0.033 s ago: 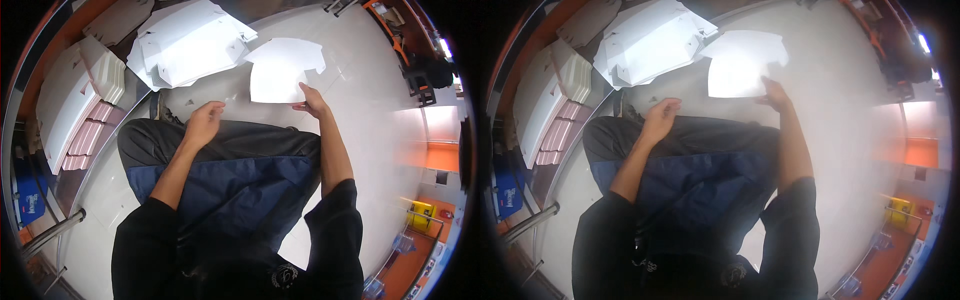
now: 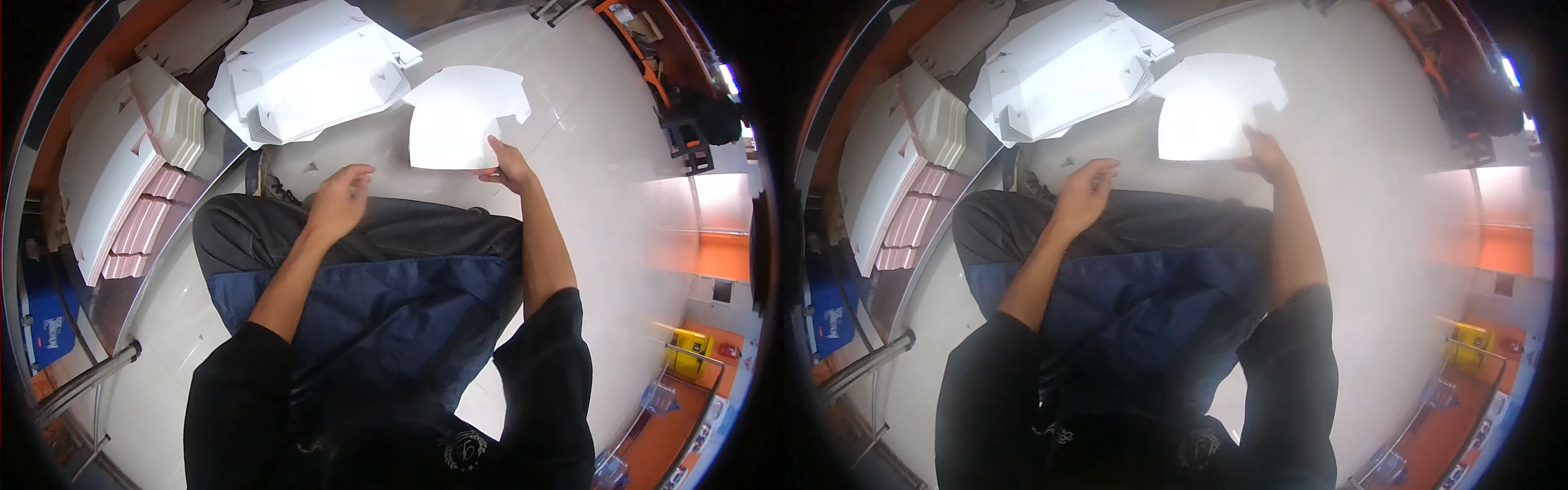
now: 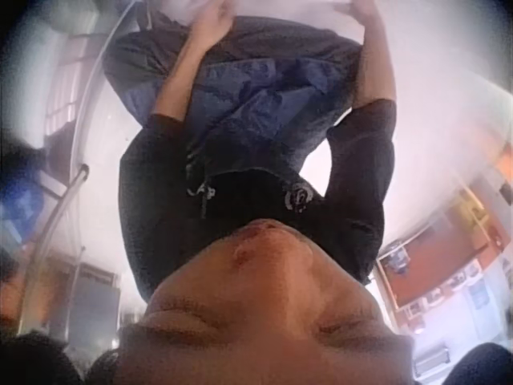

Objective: The person assembles flat white cardboard boxes by folding along pre-scored lines and tucking flaps to form rectangular containers. They repeatedly pick up flat sheets, fold them into shape, and place the finished boxes into a growing stack on the floor.

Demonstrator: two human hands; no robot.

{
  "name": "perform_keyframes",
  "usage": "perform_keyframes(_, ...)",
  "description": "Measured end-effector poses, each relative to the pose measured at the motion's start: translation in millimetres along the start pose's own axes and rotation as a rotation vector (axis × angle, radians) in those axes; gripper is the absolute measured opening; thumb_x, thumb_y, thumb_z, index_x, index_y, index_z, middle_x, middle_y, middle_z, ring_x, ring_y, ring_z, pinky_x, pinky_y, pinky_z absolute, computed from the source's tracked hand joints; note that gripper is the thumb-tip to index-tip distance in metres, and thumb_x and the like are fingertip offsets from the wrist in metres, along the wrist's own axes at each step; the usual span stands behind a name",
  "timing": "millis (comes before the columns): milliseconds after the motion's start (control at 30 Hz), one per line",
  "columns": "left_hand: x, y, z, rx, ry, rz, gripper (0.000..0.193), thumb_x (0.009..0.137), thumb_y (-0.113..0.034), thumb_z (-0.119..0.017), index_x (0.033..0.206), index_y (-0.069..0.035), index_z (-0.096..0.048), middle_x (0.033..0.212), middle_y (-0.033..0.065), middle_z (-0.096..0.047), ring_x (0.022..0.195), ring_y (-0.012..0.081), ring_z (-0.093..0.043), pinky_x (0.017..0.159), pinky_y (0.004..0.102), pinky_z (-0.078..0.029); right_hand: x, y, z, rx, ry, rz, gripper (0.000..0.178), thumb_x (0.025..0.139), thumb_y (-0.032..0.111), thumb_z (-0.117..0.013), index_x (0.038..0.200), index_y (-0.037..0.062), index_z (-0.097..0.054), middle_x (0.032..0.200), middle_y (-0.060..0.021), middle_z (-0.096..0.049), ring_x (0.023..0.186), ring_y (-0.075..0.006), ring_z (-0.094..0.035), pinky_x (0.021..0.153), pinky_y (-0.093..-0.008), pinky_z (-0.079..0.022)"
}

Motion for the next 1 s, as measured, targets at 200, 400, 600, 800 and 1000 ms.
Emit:
perform_keyframes(200,33,-13,-54,0.306,-0.101,-0.241,0.051,0.081,-0.019,-0.074,0.127,-0.011,-0.054,0.127,0.0177,-0.053,0.116,0.0301,-0.055,0.097,0.0407,-0.045,12,-13,-24,-0.013,0.101,-0.132,0.065,0.098,0.047,-0.049,0.139,-0.0026,-0.035,0.123,-0.0145,-0.058,0.096,-0.0258,-0.068,0.081,-0.0424,-0.057)
perform_keyframes(400,71,33,-77,-0.129,0.049,-0.022,0.052,0.075,-0.024,-0.081,0.118,-0.009,-0.057,0.117,0.0146,-0.061,0.106,0.0238,-0.06,0.092,0.034,-0.046,5,-10,-35,-0.085,0.06,-0.206,0.071,0.096,0.037,-0.057,0.145,-0.0051,-0.027,0.129,-0.0226,-0.051,0.1,-0.0283,-0.064,0.08,-0.0374,-0.055)
perform_keyframes(600,75,40,-89,-0.015,-0.054,-0.023,0.038,0.075,-0.023,-0.082,0.1,-0.007,-0.059,0.092,0.0122,-0.061,0.08,0.0221,-0.059,0.074,0.0353,-0.048,12,-9,-28,-0.25,0.095,-0.079,0.094,0.09,0.065,-0.047,0.139,-0.0111,-0.024,0.127,-0.0306,-0.048,0.091,-0.0299,-0.069,0.074,-0.0411,-0.061)
perform_keyframes(800,75,38,-83,-0.034,-0.051,0.1,0.04,0.075,-0.022,-0.082,0.101,-0.008,-0.056,0.109,0.0164,-0.058,0.101,0.0318,-0.056,0.086,0.0412,-0.046,-31,33,-55,-0.414,0.118,0.251,0.075,0.081,0.038,-0.074,0.137,0.0007,-0.041,0.128,-0.0249,-0.051,0.101,-0.0315,-0.065,0.087,-0.0397,-0.055)
perform_keyframes(1000,75,39,-85,-0.026,-0.046,0.08,0.044,0.075,-0.025,-0.082,0.105,-0.01,-0.054,0.114,0.0184,-0.054,0.106,0.0358,-0.056,0.089,0.0435,-0.047,-4,6,-38,-0.736,0.094,0.224,0.032,0.074,0.01,-0.082,0.099,-0.0021,-0.065,0.091,-0.0118,-0.068,0.085,-0.0208,-0.061,0.077,-0.0342,-0.05)
Point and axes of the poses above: each hand's wrist, its own x-axis towards the middle knuckle, its own z-axis out of the back of the hand, y = z × x, the point moved 3 cm from there along x, towards the middle knuckle
